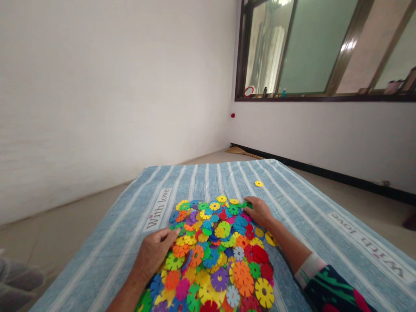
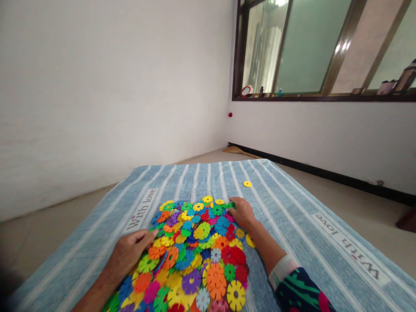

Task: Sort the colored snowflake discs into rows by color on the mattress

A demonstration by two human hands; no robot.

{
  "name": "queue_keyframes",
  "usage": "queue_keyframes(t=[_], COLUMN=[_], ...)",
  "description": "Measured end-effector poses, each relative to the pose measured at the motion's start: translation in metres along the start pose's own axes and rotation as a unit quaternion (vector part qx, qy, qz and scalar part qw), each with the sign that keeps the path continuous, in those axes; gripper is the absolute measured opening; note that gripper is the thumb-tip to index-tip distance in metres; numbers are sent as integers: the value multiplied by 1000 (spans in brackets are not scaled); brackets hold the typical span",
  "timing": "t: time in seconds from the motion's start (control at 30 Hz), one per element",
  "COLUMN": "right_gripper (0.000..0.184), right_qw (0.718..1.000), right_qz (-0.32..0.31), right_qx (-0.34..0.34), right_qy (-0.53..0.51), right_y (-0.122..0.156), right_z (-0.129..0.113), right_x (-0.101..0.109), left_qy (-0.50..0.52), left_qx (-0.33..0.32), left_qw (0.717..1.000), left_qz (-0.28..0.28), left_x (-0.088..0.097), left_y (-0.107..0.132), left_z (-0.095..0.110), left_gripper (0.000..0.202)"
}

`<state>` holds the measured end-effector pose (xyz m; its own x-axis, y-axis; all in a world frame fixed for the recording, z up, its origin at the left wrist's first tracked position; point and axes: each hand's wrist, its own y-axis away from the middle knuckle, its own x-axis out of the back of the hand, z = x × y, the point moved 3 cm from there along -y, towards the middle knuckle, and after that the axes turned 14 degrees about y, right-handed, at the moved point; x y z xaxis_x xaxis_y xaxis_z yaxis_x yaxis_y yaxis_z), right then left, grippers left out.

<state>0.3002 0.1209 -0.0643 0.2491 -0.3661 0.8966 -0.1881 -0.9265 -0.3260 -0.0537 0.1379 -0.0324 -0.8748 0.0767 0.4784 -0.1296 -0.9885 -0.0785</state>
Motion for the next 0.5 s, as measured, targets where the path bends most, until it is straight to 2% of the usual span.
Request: queue_keyframes(t=[0.17, 0.33, 0.5], right_gripper=[41, 42, 43], right_qw=[999, 995, 993], right_qz=[16, 22, 10], right_qx=[-5, 49, 90], right_qy=[-47, -81, -70], right_y=[5, 9, 11], right_z=[-7, -26, -40], right_x=[3, 6, 5], left_qy=[9, 7, 13], left_qx=[-2, 1, -3], left_qw=[1000, 1000, 1000], left_qz=[2, 3, 5], left_x=[1, 1, 1], left_y=[2, 2, 1], left_z=[5, 3, 0], left_gripper=[51, 51, 49])
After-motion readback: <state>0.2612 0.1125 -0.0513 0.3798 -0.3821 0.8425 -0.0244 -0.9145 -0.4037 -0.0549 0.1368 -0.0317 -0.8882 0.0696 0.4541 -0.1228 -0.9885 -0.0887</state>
